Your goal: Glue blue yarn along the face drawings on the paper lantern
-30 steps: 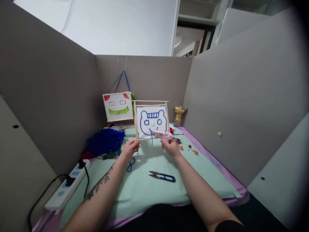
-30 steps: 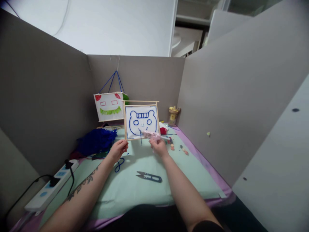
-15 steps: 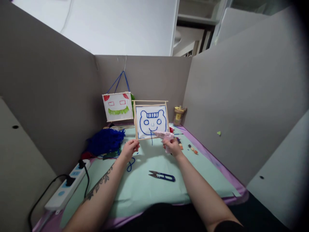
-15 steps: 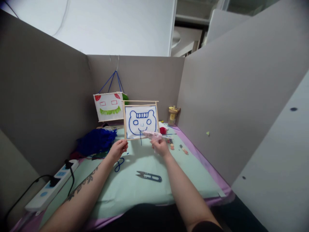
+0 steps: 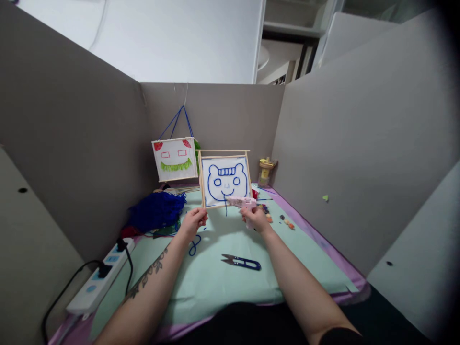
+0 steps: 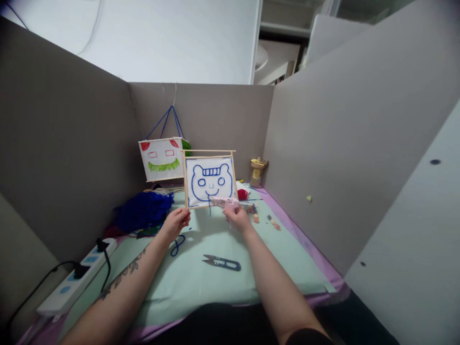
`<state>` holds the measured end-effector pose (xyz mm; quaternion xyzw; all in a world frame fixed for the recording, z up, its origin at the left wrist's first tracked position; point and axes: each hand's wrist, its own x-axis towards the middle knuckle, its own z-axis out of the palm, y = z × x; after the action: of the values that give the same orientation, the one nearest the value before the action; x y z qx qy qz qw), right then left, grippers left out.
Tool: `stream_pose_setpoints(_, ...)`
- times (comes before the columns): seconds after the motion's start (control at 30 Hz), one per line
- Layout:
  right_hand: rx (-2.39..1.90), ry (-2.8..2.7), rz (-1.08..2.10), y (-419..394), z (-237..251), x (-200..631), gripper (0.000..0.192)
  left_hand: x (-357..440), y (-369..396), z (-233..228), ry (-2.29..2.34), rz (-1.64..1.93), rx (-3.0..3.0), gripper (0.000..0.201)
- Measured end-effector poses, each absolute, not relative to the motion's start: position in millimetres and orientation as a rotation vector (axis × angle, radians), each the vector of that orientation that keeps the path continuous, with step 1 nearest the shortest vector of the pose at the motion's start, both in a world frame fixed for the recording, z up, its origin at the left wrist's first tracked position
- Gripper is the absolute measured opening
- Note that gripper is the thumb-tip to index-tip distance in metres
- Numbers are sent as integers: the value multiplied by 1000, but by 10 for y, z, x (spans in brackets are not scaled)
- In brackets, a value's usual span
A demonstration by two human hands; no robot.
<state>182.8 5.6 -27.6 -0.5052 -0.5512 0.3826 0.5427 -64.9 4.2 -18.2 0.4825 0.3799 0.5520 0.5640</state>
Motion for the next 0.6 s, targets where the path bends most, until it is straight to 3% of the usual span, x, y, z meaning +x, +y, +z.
stream_pose_setpoints(0.43,-994,-1356,1008,-35,-185,1929,30,-655,52,-189,885,1299,1137,36)
stream_pose_setpoints(0.6,-1315,-1811,1252,-177,-143,2125,26,-656,28,-168,882,1305,1146,36)
